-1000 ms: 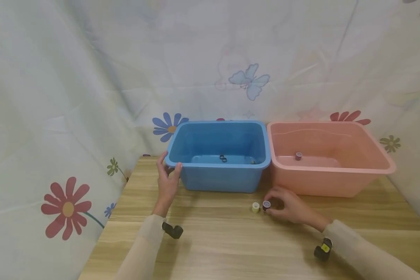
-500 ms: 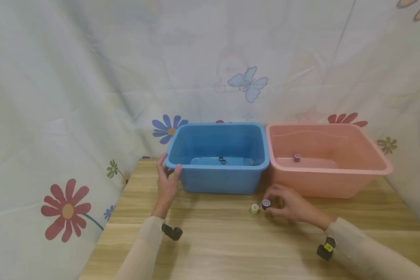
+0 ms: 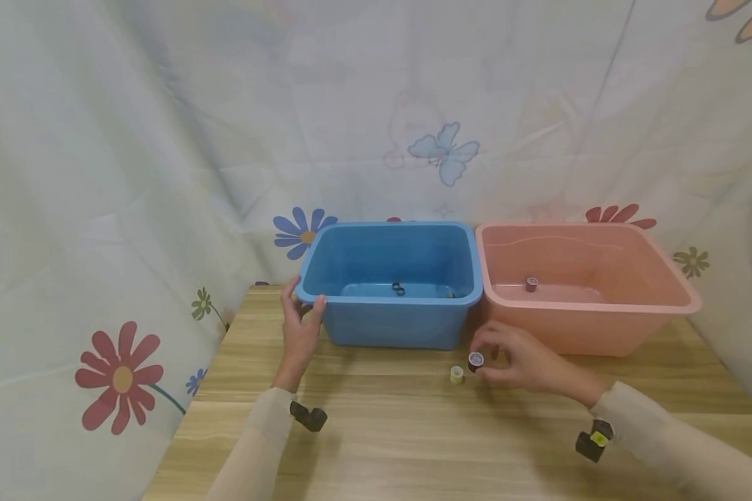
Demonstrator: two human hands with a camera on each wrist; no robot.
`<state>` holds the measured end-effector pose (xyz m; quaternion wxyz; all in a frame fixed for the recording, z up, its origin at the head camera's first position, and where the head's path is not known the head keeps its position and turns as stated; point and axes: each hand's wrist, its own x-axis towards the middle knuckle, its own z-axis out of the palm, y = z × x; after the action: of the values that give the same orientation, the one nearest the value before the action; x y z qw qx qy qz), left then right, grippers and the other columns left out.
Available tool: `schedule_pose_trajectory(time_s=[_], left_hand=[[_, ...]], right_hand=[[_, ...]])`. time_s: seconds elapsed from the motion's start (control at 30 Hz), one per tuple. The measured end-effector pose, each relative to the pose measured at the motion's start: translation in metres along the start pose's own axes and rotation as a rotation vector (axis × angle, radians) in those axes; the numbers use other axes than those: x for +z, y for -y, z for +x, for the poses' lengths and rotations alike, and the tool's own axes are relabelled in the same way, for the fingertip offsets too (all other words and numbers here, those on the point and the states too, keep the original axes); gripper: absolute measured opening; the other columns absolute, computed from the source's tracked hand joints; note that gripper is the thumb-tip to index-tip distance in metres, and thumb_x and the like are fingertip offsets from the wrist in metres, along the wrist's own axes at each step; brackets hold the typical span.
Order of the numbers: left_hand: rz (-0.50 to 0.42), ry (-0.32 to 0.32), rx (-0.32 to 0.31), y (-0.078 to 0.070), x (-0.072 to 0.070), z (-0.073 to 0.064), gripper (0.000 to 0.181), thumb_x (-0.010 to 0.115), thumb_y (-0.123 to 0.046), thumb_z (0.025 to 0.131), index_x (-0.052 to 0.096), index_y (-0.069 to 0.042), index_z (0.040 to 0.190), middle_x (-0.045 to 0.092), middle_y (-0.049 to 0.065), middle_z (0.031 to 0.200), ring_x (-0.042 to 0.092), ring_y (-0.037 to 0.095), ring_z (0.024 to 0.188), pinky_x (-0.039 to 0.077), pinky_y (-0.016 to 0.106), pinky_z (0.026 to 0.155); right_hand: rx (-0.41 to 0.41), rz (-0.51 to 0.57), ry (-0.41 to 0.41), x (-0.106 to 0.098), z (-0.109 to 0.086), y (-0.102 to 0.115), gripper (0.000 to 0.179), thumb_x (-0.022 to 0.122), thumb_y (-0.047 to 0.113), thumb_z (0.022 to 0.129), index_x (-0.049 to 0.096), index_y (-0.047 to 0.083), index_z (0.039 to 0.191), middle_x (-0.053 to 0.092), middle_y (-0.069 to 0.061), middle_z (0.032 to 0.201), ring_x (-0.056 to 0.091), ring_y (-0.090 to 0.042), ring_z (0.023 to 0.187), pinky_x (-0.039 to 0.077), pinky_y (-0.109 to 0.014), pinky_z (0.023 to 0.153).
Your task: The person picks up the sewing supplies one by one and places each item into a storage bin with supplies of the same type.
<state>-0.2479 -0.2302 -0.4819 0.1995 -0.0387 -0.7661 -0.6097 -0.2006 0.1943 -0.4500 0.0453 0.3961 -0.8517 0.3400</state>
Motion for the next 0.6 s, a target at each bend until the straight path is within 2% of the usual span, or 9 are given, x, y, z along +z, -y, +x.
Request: schedule_pose_trajectory(time_s=[0.23,0.33,0.5,0.6], left_hand=[[0.006,0.013,-0.036,0.0,0.0,0.0,0.068,0.062,-0.037,0.103,0.022,-0.035,0.158,0.04,0.018,0.156,0.049,0.04,0.132,0.045,0.062,0.102],[0.006,0.021,-0.05,-0.004,0.0,-0.001,0.069,0.061,-0.033,0.104,0.021,-0.03,0.16,0.039,0.021,0.157,0.048,0.043,0.133,0.044,0.063,0.103],[0.015,0.032,-0.053,-0.028,-0.001,-0.008,0.07,0.06,-0.028,0.104,0.02,-0.019,0.161,0.04,0.025,0.155,0.048,0.044,0.132,0.046,0.061,0.103],[0.017,0.034,-0.049,-0.041,-0.002,-0.012,0.07,0.06,-0.027,0.104,0.02,-0.016,0.16,0.04,0.025,0.155,0.049,0.044,0.132,0.046,0.061,0.103]], right_hand=[[-0.083,-0.023,-0.002,-0.016,0.01,0.011,0.031,0.086,0.011,0.082,0.07,0.026,0.103,0.063,0.012,0.109,0.061,-0.016,0.089,0.055,-0.031,0.072],[-0.116,-0.037,-0.012,-0.023,0.014,0.015,0.031,0.086,0.01,0.082,0.07,0.026,0.102,0.063,0.012,0.107,0.06,-0.014,0.087,0.054,-0.03,0.07],[-0.103,-0.047,-0.005,-0.034,0.018,0.025,0.032,0.087,0.012,0.083,0.069,0.027,0.104,0.061,0.013,0.108,0.056,-0.007,0.087,0.053,-0.029,0.066],[-0.099,-0.056,-0.002,-0.042,0.02,0.029,0.031,0.087,0.014,0.083,0.07,0.028,0.105,0.061,0.013,0.108,0.056,-0.008,0.088,0.052,-0.029,0.065]])
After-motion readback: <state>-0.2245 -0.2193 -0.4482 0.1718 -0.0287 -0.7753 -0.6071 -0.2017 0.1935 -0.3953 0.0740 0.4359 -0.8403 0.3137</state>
